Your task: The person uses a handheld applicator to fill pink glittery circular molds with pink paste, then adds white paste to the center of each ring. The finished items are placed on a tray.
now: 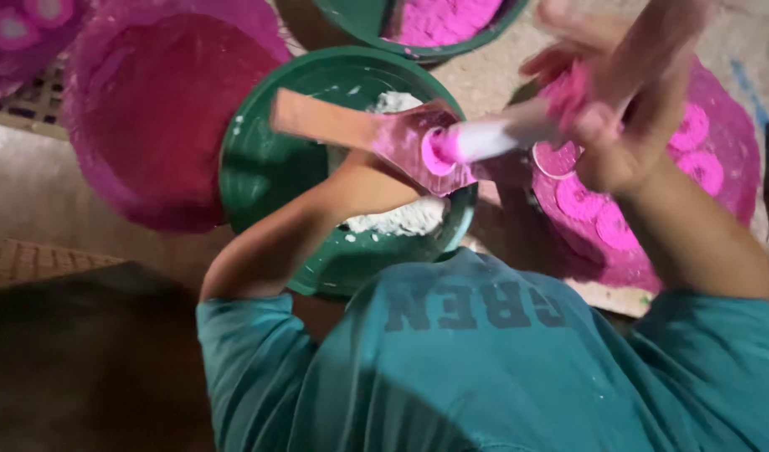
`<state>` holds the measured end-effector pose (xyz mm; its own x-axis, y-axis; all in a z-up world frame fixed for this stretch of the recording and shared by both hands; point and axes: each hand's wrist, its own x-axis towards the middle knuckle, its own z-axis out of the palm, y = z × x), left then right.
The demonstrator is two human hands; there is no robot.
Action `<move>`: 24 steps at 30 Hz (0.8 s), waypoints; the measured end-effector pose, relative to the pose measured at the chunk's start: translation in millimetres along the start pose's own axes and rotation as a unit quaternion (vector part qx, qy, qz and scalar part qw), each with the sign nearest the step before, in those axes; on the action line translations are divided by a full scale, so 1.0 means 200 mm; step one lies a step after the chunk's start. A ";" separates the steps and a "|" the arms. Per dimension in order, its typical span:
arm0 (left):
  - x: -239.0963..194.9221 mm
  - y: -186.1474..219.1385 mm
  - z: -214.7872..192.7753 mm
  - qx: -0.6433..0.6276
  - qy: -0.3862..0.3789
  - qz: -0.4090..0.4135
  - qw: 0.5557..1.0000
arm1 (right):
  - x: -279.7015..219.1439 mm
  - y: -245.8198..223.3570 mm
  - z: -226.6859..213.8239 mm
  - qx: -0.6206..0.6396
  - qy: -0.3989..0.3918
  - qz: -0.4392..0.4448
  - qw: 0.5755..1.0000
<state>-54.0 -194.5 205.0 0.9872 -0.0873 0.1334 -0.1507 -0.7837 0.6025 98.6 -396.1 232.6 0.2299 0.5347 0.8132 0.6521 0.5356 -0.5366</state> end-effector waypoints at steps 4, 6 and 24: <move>-0.10 0.14 0.04 -0.154 -0.074 -0.084 0.982 | -0.17 -0.13 -0.01 -0.116 -0.076 -0.200 0.970; -0.09 0.16 0.16 -0.113 -0.085 -0.046 0.989 | -0.31 -0.16 0.00 -0.125 -0.080 -0.147 0.978; 0.83 -0.20 1.17 -0.383 -0.044 0.109 0.916 | -1.64 -0.32 -1.10 0.294 0.019 0.500 0.814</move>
<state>127.7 -322.3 19.5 0.9248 -0.2658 0.2724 -0.3033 -0.0825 0.9493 139.9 -748.8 49.9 0.4632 0.8811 -0.0960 -0.3308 0.0714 -0.9410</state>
